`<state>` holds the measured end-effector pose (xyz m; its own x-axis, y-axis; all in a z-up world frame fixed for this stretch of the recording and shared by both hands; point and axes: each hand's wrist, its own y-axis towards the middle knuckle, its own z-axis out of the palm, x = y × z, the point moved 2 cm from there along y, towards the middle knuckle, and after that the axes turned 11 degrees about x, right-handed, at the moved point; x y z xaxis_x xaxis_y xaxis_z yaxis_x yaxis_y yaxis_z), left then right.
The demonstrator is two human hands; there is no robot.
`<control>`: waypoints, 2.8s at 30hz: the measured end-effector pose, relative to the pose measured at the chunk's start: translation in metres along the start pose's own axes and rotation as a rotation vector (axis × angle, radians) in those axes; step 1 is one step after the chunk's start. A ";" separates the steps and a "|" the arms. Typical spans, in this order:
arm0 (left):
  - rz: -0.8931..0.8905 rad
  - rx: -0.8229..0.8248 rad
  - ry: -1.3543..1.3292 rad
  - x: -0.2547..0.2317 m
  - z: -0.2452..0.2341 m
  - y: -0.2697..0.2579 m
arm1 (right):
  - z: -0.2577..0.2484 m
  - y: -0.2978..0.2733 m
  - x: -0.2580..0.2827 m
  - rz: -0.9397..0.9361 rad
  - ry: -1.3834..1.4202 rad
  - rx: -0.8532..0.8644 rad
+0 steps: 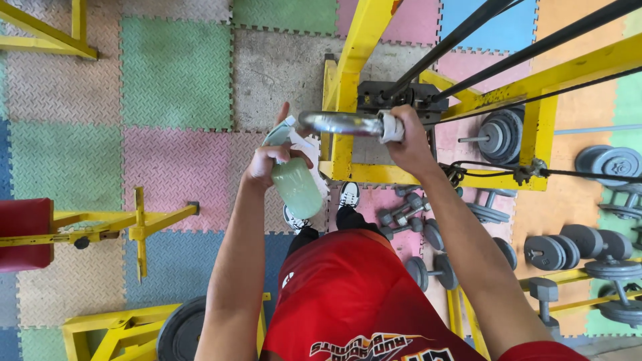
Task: Cleaning and organizing various weight plates in a gym environment.
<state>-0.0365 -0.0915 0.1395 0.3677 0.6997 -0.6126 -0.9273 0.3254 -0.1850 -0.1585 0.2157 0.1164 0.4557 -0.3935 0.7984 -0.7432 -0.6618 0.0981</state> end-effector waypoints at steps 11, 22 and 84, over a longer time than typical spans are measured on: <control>-0.152 -0.051 -0.057 0.063 -0.030 -0.022 | 0.029 -0.061 0.048 -0.216 -0.293 0.133; -0.227 -0.061 0.066 0.097 -0.041 -0.021 | 0.075 -0.107 0.009 -0.101 -0.419 0.174; -0.299 -0.077 0.606 0.105 -0.096 0.082 | 0.092 -0.111 0.010 0.210 -0.678 0.360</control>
<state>-0.0808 -0.0522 -0.0134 0.5259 0.0993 -0.8447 -0.8022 0.3880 -0.4538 -0.0265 0.2267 0.0591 0.6088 -0.7586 0.2322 -0.6950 -0.6511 -0.3050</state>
